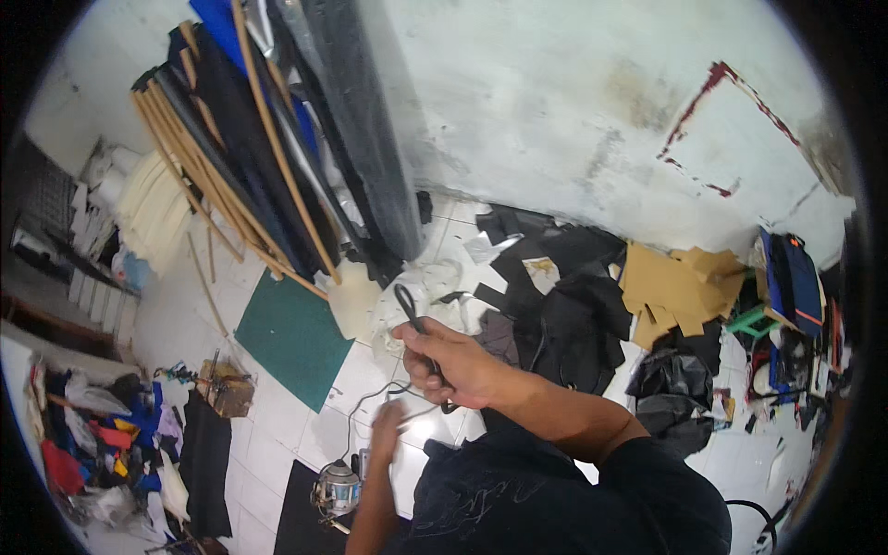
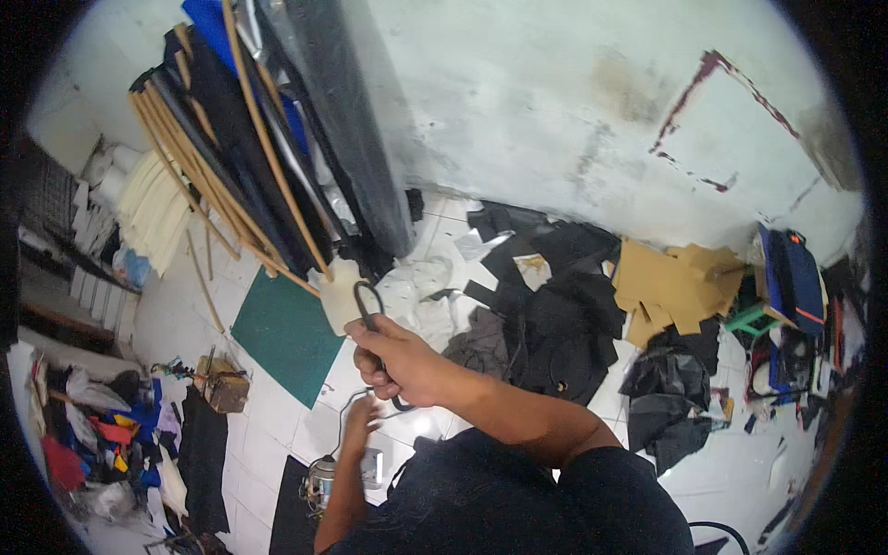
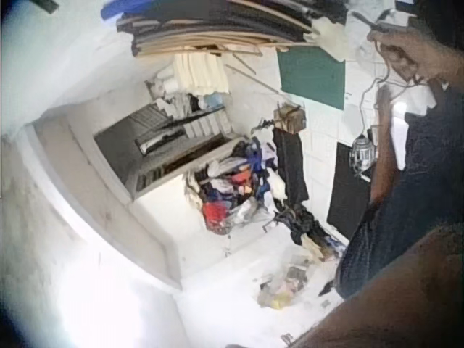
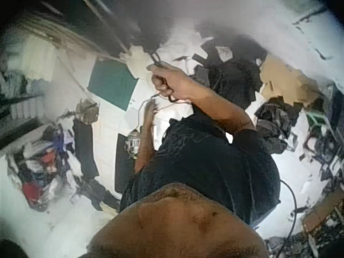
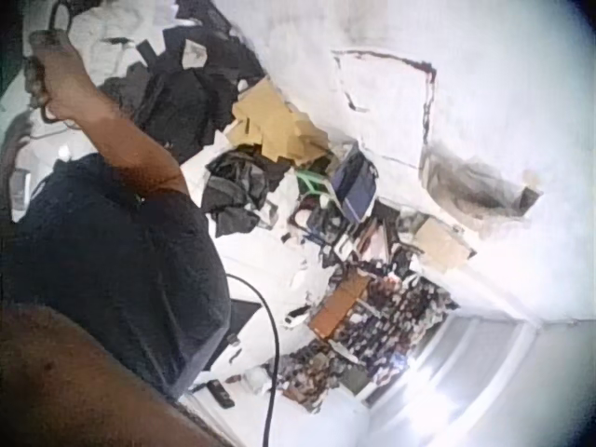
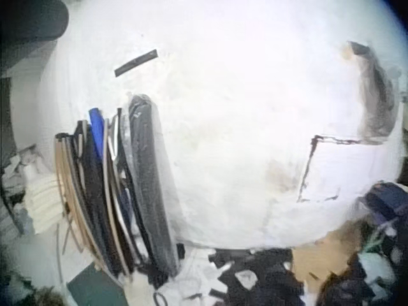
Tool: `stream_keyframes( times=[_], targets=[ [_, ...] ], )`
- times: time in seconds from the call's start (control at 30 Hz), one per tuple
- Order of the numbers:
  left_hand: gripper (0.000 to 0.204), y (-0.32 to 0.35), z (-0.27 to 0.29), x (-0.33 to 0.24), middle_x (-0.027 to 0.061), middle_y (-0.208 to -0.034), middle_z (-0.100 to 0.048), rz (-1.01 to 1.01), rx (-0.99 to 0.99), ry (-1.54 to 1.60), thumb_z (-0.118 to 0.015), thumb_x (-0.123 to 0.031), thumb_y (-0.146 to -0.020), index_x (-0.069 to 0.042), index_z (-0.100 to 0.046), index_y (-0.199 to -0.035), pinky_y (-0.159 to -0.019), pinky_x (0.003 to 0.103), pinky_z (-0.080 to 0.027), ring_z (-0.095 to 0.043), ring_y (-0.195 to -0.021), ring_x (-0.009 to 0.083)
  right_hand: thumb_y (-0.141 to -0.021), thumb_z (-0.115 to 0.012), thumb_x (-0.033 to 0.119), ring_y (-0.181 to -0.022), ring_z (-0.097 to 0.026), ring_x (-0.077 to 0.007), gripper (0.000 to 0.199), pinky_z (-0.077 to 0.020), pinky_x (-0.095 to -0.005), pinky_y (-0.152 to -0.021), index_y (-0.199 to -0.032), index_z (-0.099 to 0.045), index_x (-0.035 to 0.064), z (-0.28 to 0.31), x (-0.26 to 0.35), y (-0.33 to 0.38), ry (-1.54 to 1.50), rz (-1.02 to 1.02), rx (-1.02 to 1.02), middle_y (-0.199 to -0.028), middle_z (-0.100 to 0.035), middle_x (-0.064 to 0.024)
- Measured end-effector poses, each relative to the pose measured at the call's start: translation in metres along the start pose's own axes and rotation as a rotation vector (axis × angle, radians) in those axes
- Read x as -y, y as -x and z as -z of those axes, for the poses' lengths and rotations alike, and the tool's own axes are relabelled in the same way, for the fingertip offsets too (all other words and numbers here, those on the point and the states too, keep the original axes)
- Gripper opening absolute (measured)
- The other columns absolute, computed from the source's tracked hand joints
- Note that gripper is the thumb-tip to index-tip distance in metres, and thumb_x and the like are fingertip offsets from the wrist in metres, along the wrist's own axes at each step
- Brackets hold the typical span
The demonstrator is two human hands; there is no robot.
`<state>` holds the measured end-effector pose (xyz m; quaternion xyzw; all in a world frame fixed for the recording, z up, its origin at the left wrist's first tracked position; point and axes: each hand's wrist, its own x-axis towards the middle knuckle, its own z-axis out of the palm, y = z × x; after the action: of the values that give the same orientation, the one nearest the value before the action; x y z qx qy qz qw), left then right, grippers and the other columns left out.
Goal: The person untangles a power cable, retrieves a plastic bottle of liquid from a box, and applies the liquid to the internal mechanisms of an industrial fabric cutting machine.
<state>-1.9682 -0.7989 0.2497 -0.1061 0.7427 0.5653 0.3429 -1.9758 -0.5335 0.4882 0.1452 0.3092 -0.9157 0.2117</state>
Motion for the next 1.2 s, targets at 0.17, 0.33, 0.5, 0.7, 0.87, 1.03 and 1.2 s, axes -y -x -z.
stream_keyframes(
  times=[0.17,0.33,0.5,0.7,0.87,1.03,1.2],
  targets=[
    [0.039,0.098,-0.066,-0.105,0.011,-0.106,-0.059,-0.517,0.239,0.23,-0.046,-0.036,-0.101,0.001,-0.054,-0.114,-0.087,0.033,-0.041,-0.054,-0.098,0.0201,-0.101,-0.05,0.028,-0.062,-0.051,-0.0118,0.036,-0.0419,-0.0244,-0.05,-0.13,-0.05,0.0062,-0.026,-0.022,-0.051,0.279,-0.059,0.03,-0.079,-0.054,-0.0022],
    [0.051,0.102,-0.057,-0.176,-0.001,-0.057,-0.035,-0.349,-0.143,0.787,-0.039,-0.048,-0.103,-0.014,-0.042,-0.065,-0.054,0.031,-0.031,-0.033,-0.053,0.0136,-0.105,-0.031,0.047,-0.107,-0.054,-0.0185,0.059,-0.0424,-0.0333,-0.095,-0.134,-0.048,-0.001,0.024,-0.04,-0.068,0.643,-0.166,0.466,-0.111,-0.06,-0.0109],
    [0.055,0.132,0.024,-0.25,-0.0072,-0.05,-0.023,-0.569,-0.106,1.123,-0.041,-0.055,-0.1,-0.018,-0.034,-0.06,-0.044,0.027,-0.02,-0.022,-0.044,0.009,-0.097,-0.054,0.042,-0.079,-0.062,-0.0201,0.04,-0.0481,-0.0404,-0.073,-0.097,-0.064,0.0026,0.025,-0.076,-0.045,1.576,0.193,0.267,-0.08,-0.066,-0.0059],
    [0.049,0.191,0.096,-0.287,-0.0061,-0.053,-0.025,-1.036,0.015,1.1,-0.037,-0.044,-0.104,-0.017,-0.036,-0.064,-0.044,0.027,-0.019,-0.019,-0.044,0.008,-0.094,-0.062,0.037,-0.068,-0.05,-0.0113,0.033,-0.0437,-0.0314,-0.063,-0.096,-0.064,0.004,0.059,-0.075,-0.049,1.1,0.124,0.302,-0.071,-0.056,0.0],
    [0.043,0.232,0.174,-0.321,-0.003,-0.057,-0.025,-1.297,0.141,1.034,-0.039,-0.033,-0.105,-0.012,-0.036,-0.067,-0.047,0.028,-0.021,-0.02,-0.048,0.0095,-0.093,-0.063,0.035,-0.072,-0.06,-0.0216,0.037,-0.0476,-0.0351,-0.068,-0.097,-0.066,-0.0006,0.124,-0.13,-0.049,1.39,0.105,0.16,-0.083,-0.064,-0.0109],
    [0.038,0.234,0.229,-0.316,-0.0026,-0.058,-0.028,-1.188,0.089,1.081,-0.043,-0.031,-0.103,-0.011,-0.041,-0.07,-0.048,0.029,-0.023,-0.025,-0.049,0.0109,-0.091,-0.062,0.037,-0.071,-0.063,-0.0257,0.039,-0.0478,-0.0399,-0.066,-0.099,-0.067,-0.0008,0.182,-0.127,-0.049,1.447,0.173,-0.101,-0.076,-0.065,-0.0164],
    [0.036,0.173,0.321,-0.261,-0.0013,-0.059,-0.035,-1.126,-0.037,1.103,-0.046,-0.034,-0.101,-0.011,-0.047,-0.073,-0.049,0.027,-0.028,-0.03,-0.05,0.0111,-0.095,-0.058,0.044,-0.051,-0.051,-0.0157,0.044,-0.0471,-0.0333,-0.054,-0.073,-0.058,0.006,0.186,-0.125,-0.05,1.134,0.108,-0.203,-0.057,-0.05,-0.0037]
  ],
)
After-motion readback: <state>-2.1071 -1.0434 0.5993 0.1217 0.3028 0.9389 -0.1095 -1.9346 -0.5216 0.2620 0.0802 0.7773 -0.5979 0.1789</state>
